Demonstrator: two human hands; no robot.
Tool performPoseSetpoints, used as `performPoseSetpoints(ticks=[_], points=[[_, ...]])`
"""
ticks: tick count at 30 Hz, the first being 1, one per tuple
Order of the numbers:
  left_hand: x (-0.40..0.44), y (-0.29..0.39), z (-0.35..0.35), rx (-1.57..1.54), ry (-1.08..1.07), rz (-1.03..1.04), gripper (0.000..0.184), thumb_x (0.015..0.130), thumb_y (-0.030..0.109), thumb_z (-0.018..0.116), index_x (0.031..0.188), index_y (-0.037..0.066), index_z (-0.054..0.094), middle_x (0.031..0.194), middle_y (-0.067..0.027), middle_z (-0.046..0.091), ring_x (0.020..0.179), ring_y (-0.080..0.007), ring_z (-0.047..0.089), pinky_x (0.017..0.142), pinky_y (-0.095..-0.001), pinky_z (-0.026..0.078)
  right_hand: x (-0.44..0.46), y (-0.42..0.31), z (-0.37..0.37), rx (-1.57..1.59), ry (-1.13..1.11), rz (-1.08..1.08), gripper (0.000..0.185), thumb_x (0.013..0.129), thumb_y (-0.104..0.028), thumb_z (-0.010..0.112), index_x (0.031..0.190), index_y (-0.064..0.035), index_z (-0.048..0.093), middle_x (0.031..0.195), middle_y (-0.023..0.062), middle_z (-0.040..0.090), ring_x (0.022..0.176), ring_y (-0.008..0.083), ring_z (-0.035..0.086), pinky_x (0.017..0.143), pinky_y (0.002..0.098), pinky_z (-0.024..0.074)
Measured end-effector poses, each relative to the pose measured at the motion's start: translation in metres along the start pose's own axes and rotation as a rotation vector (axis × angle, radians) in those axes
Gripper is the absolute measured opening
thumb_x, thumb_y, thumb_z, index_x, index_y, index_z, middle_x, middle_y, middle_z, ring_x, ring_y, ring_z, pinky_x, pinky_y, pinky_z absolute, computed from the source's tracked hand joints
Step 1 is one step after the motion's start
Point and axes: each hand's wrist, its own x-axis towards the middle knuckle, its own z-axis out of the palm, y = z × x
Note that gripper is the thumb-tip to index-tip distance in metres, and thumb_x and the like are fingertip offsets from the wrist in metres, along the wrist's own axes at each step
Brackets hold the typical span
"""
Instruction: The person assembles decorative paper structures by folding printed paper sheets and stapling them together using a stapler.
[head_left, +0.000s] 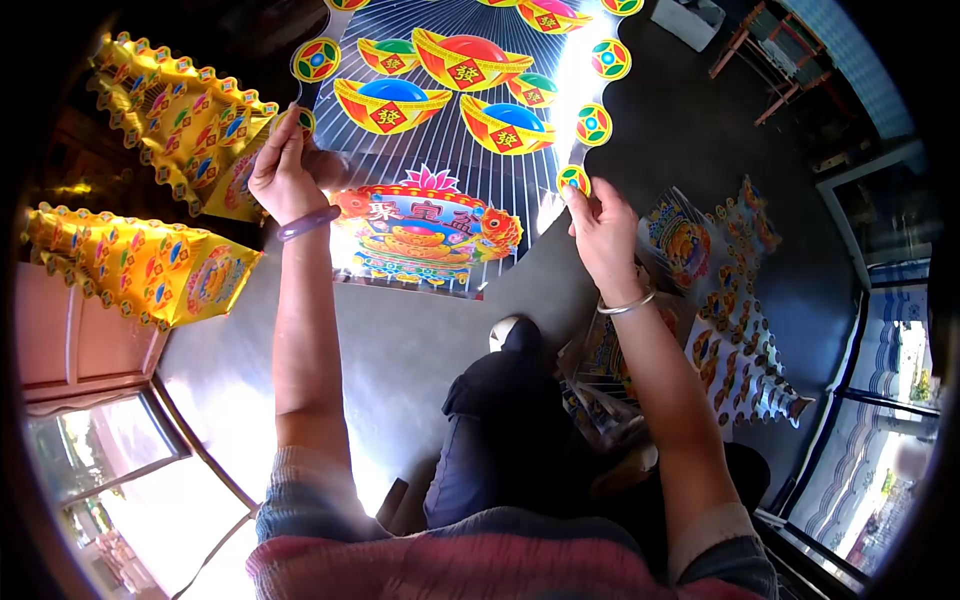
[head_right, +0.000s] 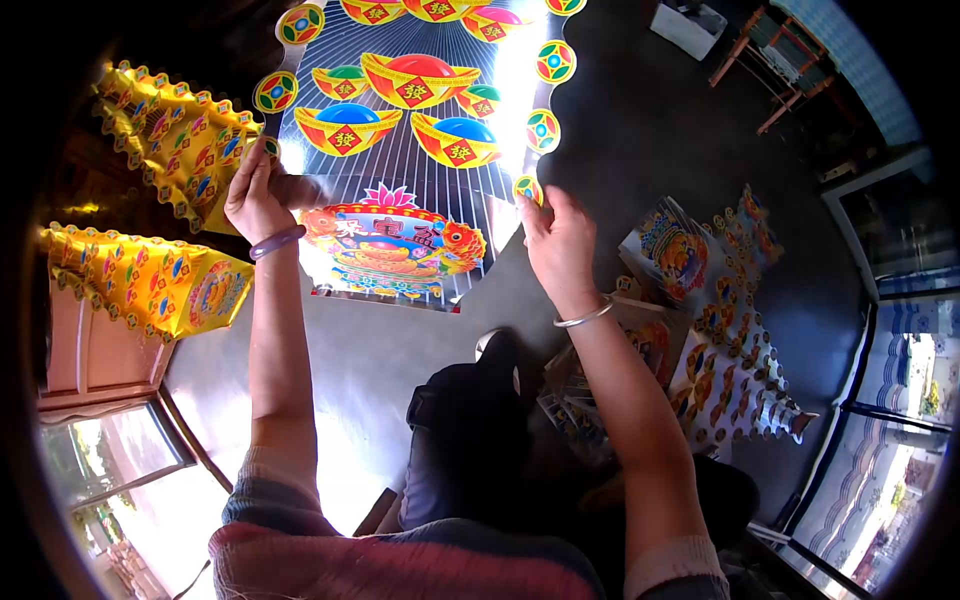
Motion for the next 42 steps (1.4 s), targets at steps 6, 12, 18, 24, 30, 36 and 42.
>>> performPoseSetpoints(ticks=[6,12,18,24,30,36,42], points=[[-0.015,0.012,-0.056,-0.106,0.051,0.114,0.020,0.076,-0.006,0.050,0.091,-0.005,0.062,0.101,-0.0167,0.059,0.089,-0.0193,0.058,0.077,-0.0268,0.047,-0.039,-0.016,0.027,0.364,0.114,0.016,0.012,0.084,-0.006,0.052,0.084,0.0055,0.057,0.069,0.0053,0.058,0.057,0.0097,0.059,0.050,0.0198,0.0481],[-0.053,-0.029,-0.128,-0.258,0.054,0.086,0.018,0.075,-0.007,0.048,0.086,-0.005,0.062,0.112,-0.0206,0.053,0.091,-0.0206,0.057,0.077,-0.0270,0.047,-0.082,0.021,0.061,0.378,0.081,-0.037,0.013,0.083,-0.003,0.053,0.090,0.0074,0.056,0.083,0.0080,0.057,0.064,0.0130,0.061,0.057,0.0231,0.0514],[-0.126,-0.107,-0.221,0.033,0.154,-0.310,0.019,0.071,-0.010,0.051,0.078,-0.002,0.065,0.109,-0.0127,0.056,0.111,-0.0227,0.046,0.089,-0.0309,0.038,-0.118,0.102,0.090,0.340,-0.118,0.174,0.017,0.083,-0.008,0.054,0.092,0.0061,0.059,0.080,0.0113,0.062,0.071,0.0151,0.062,0.064,0.0250,0.0519],[-0.198,-0.113,-0.235,-0.130,0.686,-0.660,0.013,0.073,-0.001,0.047,0.080,0.009,0.052,0.100,-0.0054,0.057,0.088,-0.0175,0.053,0.079,-0.0411,0.040,-0.135,0.111,0.084,0.283,-0.145,0.245,0.018,0.082,-0.007,0.055,0.092,0.0075,0.059,0.080,0.0129,0.063,0.071,0.0158,0.062,0.065,0.0255,0.0515],[-0.257,-0.131,-0.160,-0.418,0.350,-1.056,0.031,0.079,0.007,0.054,0.107,0.010,0.045,0.104,-0.0054,0.052,0.101,-0.0209,0.050,0.082,-0.0519,0.041,-0.126,0.118,0.079,0.257,-0.278,0.236,0.018,0.082,-0.008,0.054,0.092,0.0067,0.059,0.080,0.0128,0.063,0.071,0.0153,0.062,0.066,0.0249,0.0507],[-0.257,-0.158,-0.135,-0.518,0.412,-1.046,0.032,0.078,0.006,0.054,0.108,0.012,0.042,0.095,-0.0061,0.051,0.094,-0.0221,0.050,0.082,-0.0549,0.043,-0.125,0.124,0.076,0.233,-0.324,0.187,0.019,0.084,-0.010,0.053,0.092,0.0062,0.059,0.081,0.0117,0.063,0.072,0.0138,0.061,0.067,0.0240,0.0499],[-0.254,-0.154,-0.158,-0.425,0.521,-0.946,0.045,0.078,0.004,0.053,0.118,0.016,0.036,0.105,-0.0084,0.046,0.098,-0.0229,0.047,0.080,-0.0551,0.044,-0.122,0.110,0.071,0.199,-0.413,0.180,0.019,0.085,-0.011,0.052,0.090,0.0055,0.059,0.081,0.0107,0.063,0.072,0.0130,0.061,0.067,0.0220,0.0489]])
